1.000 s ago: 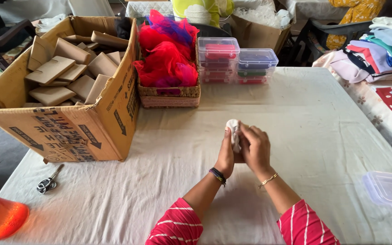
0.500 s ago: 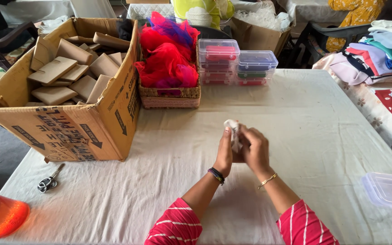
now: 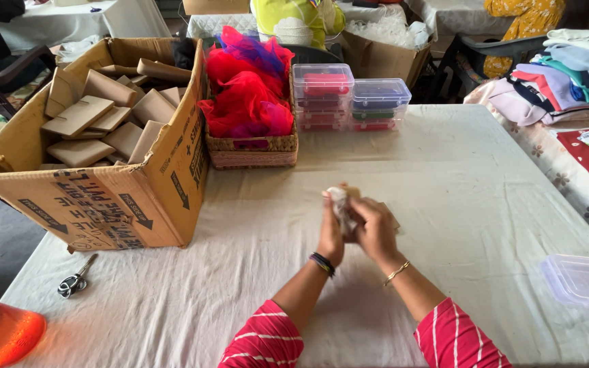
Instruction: The person wraps rectangular cardboard pieces with red net fabric, folding the fabric around each piece by hand. They take cardboard pieces from a box, wrap them one at a time, and place the wrapped pieces into a clear plastic container.
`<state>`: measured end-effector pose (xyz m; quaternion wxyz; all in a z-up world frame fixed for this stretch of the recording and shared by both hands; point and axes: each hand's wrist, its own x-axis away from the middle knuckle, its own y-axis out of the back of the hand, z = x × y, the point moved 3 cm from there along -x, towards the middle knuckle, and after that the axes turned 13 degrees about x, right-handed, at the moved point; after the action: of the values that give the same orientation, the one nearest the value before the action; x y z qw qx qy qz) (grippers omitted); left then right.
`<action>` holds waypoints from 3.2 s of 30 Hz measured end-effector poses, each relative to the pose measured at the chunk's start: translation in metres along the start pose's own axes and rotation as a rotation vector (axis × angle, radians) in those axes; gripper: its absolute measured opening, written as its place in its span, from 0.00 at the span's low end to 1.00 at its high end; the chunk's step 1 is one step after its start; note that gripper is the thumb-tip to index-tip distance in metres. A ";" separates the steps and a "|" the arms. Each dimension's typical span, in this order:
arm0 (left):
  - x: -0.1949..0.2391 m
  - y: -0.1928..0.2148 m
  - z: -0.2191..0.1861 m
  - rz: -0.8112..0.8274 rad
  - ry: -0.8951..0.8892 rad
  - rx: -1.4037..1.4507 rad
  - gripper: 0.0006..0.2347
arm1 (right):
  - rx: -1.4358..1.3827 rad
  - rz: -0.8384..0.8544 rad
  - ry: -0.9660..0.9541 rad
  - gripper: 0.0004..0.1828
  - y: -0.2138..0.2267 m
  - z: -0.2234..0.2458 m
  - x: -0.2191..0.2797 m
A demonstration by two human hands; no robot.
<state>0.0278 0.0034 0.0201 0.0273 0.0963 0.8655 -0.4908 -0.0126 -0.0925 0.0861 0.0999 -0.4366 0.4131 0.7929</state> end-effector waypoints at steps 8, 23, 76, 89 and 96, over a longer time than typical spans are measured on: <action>0.001 -0.001 -0.011 -0.006 0.023 -0.134 0.36 | -0.072 -0.004 -0.118 0.31 0.011 0.007 -0.005; 0.025 -0.037 0.004 0.169 0.318 -0.130 0.34 | -0.487 -0.228 -0.749 0.16 0.011 -0.122 0.007; 0.014 -0.015 0.005 0.076 -0.083 -0.299 0.32 | -0.018 -0.020 -0.155 0.22 0.011 -0.014 -0.005; -0.001 -0.001 -0.025 -0.083 0.000 -0.012 0.32 | -0.012 0.122 0.103 0.22 -0.001 0.023 -0.002; 0.009 -0.016 -0.008 0.128 -0.159 -0.435 0.25 | -0.014 -0.101 -0.247 0.16 0.012 -0.031 -0.005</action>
<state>0.0165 0.0036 0.0363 0.1465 0.1042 0.9381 -0.2961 0.0033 -0.1217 0.0884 0.1869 -0.3565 0.3695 0.8375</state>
